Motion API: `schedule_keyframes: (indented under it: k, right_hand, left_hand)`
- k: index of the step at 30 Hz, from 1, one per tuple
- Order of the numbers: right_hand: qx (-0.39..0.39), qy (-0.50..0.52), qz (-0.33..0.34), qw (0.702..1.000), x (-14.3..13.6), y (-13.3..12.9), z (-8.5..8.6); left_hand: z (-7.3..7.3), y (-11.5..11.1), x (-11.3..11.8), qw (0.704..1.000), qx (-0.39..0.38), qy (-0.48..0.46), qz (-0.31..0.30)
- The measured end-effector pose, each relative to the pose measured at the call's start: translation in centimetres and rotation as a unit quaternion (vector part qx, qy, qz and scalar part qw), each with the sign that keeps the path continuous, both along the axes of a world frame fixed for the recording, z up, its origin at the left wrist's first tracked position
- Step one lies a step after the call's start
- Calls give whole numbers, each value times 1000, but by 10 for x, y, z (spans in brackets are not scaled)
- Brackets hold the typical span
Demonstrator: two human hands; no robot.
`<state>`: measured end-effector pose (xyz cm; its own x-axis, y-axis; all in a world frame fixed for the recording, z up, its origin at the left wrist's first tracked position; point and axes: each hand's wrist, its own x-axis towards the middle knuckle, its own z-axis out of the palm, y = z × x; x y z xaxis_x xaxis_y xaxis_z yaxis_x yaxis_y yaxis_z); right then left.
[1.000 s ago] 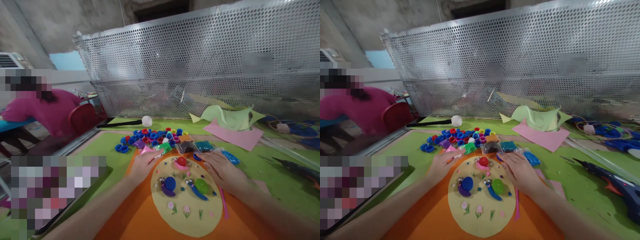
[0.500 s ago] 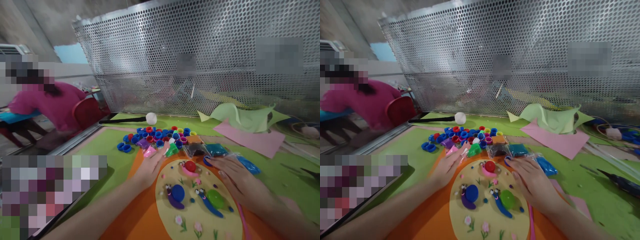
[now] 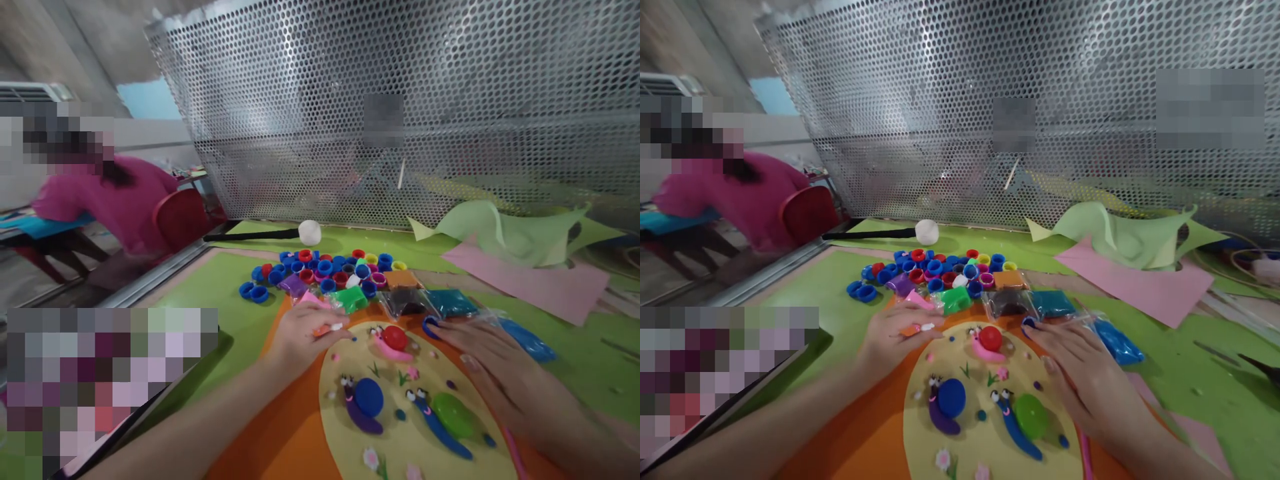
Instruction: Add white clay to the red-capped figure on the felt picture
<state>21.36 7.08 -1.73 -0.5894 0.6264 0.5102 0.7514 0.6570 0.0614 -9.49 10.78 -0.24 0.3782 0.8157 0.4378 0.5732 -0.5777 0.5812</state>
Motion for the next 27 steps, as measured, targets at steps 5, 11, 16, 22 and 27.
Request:
schedule_keyframes:
  k: [5,11,16,22,27]
  right_hand:
    - [3,-9,4,1000,0,0,1]
    - [2,1,4,1000,0,-2,1]
    - [5,17,6,1000,-6,-5,4]
    - [17,38,2,999,-12,-7,9]
    - [22,37,4,999,-11,-7,9]
  left_hand:
    - [3,0,1,1000,-16,4,12]
    - [5,-2,1,999,-38,-36,0]
    - [2,-3,3,996,-47,-76,3]
    - [-1,0,4,993,-68,-91,18]
    - [0,-1,4,990,-99,-94,23]
